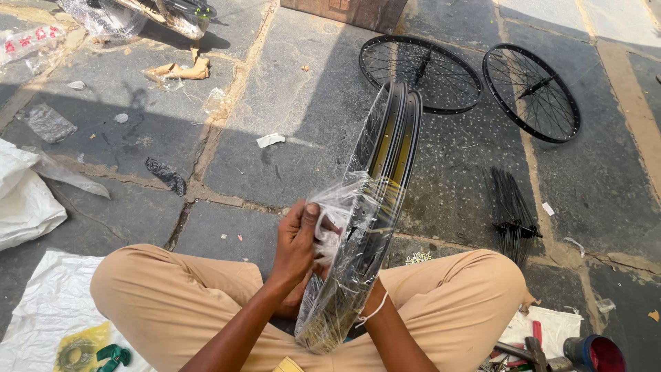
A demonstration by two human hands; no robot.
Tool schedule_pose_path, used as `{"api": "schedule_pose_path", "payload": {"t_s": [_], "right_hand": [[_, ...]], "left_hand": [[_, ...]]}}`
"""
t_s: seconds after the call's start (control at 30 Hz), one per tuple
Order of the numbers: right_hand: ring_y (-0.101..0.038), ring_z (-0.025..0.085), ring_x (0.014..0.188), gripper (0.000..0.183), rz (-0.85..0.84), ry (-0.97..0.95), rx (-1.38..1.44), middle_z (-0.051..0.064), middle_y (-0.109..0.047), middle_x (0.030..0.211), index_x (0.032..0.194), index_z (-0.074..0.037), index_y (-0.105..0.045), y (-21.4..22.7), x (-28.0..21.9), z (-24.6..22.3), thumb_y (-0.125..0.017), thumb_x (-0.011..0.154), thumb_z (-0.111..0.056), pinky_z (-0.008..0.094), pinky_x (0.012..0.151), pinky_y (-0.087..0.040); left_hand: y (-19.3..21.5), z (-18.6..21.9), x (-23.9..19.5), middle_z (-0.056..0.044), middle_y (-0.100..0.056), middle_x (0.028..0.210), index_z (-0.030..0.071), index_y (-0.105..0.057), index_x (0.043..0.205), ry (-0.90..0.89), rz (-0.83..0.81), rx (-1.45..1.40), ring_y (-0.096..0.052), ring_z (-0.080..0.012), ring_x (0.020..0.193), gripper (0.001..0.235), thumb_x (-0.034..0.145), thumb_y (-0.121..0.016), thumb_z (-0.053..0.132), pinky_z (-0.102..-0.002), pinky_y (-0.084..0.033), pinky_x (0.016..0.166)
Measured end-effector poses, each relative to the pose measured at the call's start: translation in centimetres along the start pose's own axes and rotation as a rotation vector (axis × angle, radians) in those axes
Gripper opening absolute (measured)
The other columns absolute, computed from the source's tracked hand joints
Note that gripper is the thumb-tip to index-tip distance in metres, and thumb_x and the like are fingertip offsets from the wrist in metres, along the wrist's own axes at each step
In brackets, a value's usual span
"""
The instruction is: The person sits on the ground and inserts spokes into a bicycle wheel rim, tightening them by hand. They then unwrap a new bicycle rim from plastic packaging and place it on the ground.
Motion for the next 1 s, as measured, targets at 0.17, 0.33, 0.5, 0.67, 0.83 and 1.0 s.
{"api": "schedule_pose_path", "payload": {"t_s": [0.17, 0.33, 0.5, 0.67, 0.83, 1.0], "right_hand": [[-0.054, 0.027, 0.088, 0.024, 0.036, 0.011, -0.035, 0.02, -0.061, 0.098, 0.106, 0.013, -0.061, 0.2, -1.7, -1.1, -0.062, 0.104, -0.011, 0.042, 0.08, -0.046], [-0.058, 0.027, 0.093, 0.021, 0.018, 0.017, -0.061, 0.018, -0.065, 0.104, 0.11, 0.01, -0.063, 0.6, -0.7, -1.9, -0.062, 0.101, -0.008, 0.041, 0.083, -0.051], [-0.063, 0.026, 0.097, 0.021, 0.223, 0.105, -0.167, 0.016, -0.068, 0.109, 0.115, 0.008, -0.064, 2.7, -4.1, -4.4, -0.062, 0.098, -0.005, 0.041, 0.086, -0.055], [-0.069, 0.026, 0.107, 0.024, 0.486, 0.549, -0.291, 0.015, -0.069, 0.116, 0.121, 0.003, -0.06, 1.8, -10.2, -18.4, -0.056, 0.099, -0.007, 0.038, 0.089, -0.058], [-0.059, 0.028, 0.133, 0.046, 0.163, 0.994, -0.598, 0.019, -0.059, 0.138, 0.149, 0.001, -0.041, -7.9, -14.8, -25.9, -0.051, 0.106, -0.012, 0.04, 0.115, -0.049], [-0.058, 0.028, 0.135, 0.051, 0.088, 0.914, -0.651, 0.022, -0.06, 0.141, 0.148, 0.006, -0.042, -10.0, -12.5, -24.8, -0.055, 0.109, -0.024, 0.043, 0.121, -0.045]], "left_hand": [[-1.6, 1.0, -0.8, 0.002, -0.057, 0.086, 0.01, -0.055, 0.097, -0.137, 0.008, -0.043, -0.053, -0.0054, 0.078, 0.041, 0.113, -0.048, 0.047, -0.023, -0.05, 0.07], [-1.7, 2.8, -3.1, -0.001, -0.062, 0.08, 0.005, -0.06, 0.092, -0.246, 0.174, -0.157, -0.053, -0.0081, 0.069, 0.043, 0.104, -0.054, 0.046, -0.025, -0.044, 0.059], [1.6, 4.5, 0.3, 0.003, -0.05, 0.058, 0.014, -0.052, 0.064, -0.068, 0.498, -0.415, -0.044, -0.0075, 0.049, 0.045, 0.099, -0.065, 0.039, -0.025, -0.04, 0.047], [-1.1, 19.2, 4.1, 0.004, -0.049, 0.07, 0.013, -0.051, 0.064, -0.603, 0.206, -0.38, -0.045, -0.007, 0.057, 0.034, 0.09, -0.071, 0.008, -0.026, -0.042, 0.05], [-10.7, 23.7, 4.7, 0.005, -0.043, 0.059, 0.016, -0.044, 0.062, -0.368, -0.22, -0.518, -0.038, -0.0029, 0.051, 0.046, 0.097, -0.074, 0.009, -0.023, -0.035, 0.047], [-8.2, 22.0, 6.3, -0.001, -0.054, 0.059, 0.016, -0.053, 0.064, -0.149, -0.092, -0.739, -0.046, -0.008, 0.047, 0.035, 0.088, -0.079, 0.013, -0.026, -0.039, 0.044]]}}
Point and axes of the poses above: each hand's wrist, its own x-axis towards the middle knuckle, its own y-axis out of the back of the hand, z = x × y, the point moved 8 cm from there along x, towards the middle knuckle
